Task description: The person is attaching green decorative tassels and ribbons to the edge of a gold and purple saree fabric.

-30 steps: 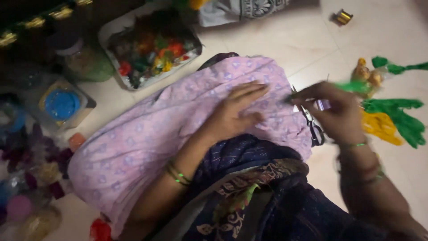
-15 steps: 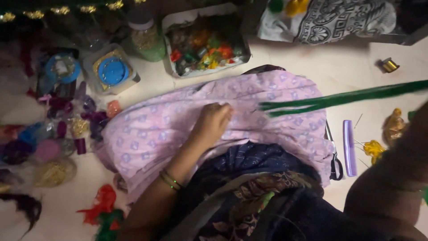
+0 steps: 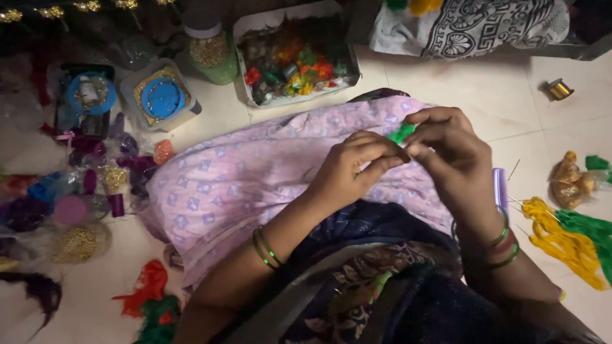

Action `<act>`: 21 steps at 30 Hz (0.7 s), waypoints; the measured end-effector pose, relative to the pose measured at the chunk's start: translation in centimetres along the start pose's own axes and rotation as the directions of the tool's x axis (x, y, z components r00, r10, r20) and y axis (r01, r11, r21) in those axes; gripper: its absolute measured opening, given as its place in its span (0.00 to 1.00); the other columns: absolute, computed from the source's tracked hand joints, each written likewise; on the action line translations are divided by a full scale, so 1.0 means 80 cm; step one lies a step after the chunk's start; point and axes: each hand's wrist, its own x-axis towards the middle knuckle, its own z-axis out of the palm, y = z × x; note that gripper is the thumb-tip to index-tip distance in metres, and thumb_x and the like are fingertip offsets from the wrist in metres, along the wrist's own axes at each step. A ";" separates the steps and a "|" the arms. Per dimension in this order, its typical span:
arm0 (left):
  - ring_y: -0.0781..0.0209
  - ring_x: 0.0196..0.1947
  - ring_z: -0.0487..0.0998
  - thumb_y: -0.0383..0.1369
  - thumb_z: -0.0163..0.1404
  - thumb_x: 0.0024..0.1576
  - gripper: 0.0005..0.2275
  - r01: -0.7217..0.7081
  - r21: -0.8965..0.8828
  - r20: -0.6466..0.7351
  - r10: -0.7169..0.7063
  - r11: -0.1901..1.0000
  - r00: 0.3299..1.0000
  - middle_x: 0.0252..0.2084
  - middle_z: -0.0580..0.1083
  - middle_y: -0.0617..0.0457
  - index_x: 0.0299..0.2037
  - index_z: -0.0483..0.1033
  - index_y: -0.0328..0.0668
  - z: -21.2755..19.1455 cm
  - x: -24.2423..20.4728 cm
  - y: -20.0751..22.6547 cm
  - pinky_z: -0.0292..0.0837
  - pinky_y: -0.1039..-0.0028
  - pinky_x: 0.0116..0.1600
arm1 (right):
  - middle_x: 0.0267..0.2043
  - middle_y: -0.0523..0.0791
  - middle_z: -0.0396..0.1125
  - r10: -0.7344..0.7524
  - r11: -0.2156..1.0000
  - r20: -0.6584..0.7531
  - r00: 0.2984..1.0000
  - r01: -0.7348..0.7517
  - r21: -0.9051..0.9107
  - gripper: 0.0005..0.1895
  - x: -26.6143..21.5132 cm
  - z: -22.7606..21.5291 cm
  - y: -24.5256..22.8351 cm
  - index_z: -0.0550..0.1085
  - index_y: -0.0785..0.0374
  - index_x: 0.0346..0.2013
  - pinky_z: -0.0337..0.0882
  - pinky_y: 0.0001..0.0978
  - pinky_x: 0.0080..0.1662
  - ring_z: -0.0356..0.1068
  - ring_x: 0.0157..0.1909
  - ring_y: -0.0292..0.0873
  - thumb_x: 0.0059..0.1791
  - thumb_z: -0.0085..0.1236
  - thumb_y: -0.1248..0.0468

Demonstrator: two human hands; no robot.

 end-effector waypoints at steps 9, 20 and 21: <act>0.62 0.42 0.81 0.31 0.54 0.64 0.07 0.246 -0.067 -0.027 -0.248 0.967 0.968 0.46 0.81 0.51 0.48 0.82 0.41 -0.009 0.015 -0.037 0.79 0.76 0.46 | 0.50 0.47 0.70 0.493 0.827 -0.542 0.681 -0.560 0.049 0.17 -0.143 -0.269 0.297 0.71 0.72 0.60 0.79 0.30 0.44 0.73 0.45 0.39 0.56 0.57 0.70; 0.63 0.43 0.85 0.36 0.55 0.66 0.09 -0.228 -0.035 0.071 0.230 0.973 0.971 0.45 0.83 0.53 0.50 0.82 0.44 0.105 0.170 0.013 0.79 0.75 0.51 | 0.32 0.56 0.72 0.731 0.145 -0.537 0.421 -0.864 -0.481 0.18 -0.396 -0.398 0.557 0.78 0.71 0.41 0.71 0.41 0.32 0.72 0.30 0.50 0.44 0.71 0.60; 0.63 0.47 0.84 0.37 0.53 0.68 0.08 -0.287 -0.172 0.011 0.293 0.942 0.956 0.47 0.82 0.55 0.52 0.80 0.46 0.118 0.180 0.017 0.80 0.76 0.56 | 0.35 0.57 0.73 0.699 0.127 -0.347 0.625 -0.586 -0.800 0.15 -0.437 -0.423 0.614 0.80 0.65 0.37 0.75 0.44 0.37 0.75 0.34 0.54 0.44 0.65 0.57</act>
